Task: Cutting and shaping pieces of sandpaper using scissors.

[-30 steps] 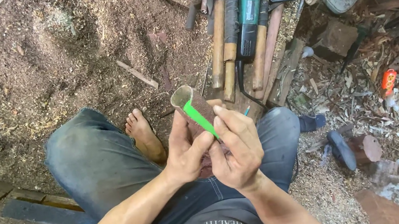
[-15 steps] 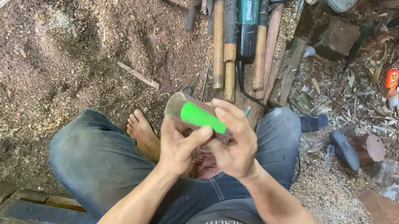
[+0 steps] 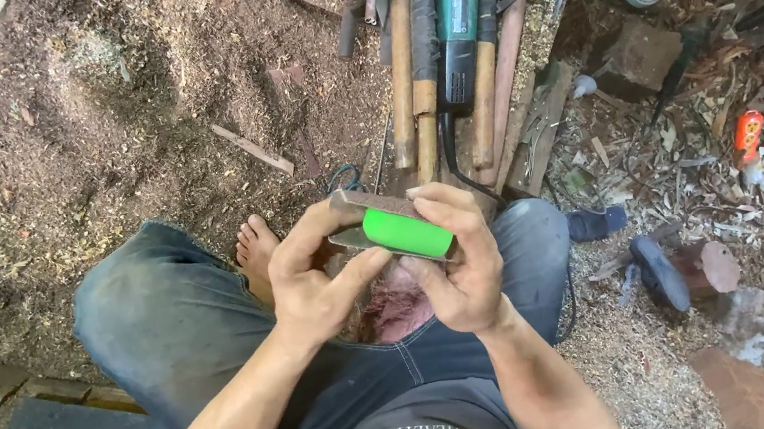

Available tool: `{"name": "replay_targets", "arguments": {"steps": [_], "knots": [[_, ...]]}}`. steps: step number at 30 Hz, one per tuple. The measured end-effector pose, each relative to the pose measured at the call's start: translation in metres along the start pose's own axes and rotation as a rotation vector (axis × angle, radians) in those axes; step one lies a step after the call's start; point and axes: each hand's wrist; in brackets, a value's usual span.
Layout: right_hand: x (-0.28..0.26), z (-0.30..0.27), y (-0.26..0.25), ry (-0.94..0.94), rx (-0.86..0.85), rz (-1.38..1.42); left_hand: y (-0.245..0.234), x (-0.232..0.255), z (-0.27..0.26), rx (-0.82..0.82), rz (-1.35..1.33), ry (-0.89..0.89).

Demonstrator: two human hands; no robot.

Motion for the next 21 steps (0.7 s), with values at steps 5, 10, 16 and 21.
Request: {"name": "replay_targets", "arguments": {"steps": [5,10,16,21], "knots": [[0.001,0.000,-0.001,-0.007,0.006,0.006,0.002,0.005,0.000,0.011,0.053,-0.008],[-0.004,0.004,-0.004,-0.057,0.009,-0.080,0.001,0.003,-0.002,0.004,0.079,0.077],[-0.011,0.005,-0.008,-0.027,-0.027,-0.011,-0.011,0.035,0.030,0.023,-0.057,0.085],[-0.020,0.006,-0.019,-0.112,-0.189,-0.072,-0.029,0.027,0.025,-0.358,0.057,0.135]]}}
Point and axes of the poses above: each hand's wrist, its own z-axis towards the middle knuckle, its own y-axis out of the palm, x = y × z, and after that the axes turned 11 degrees about y, right-handed
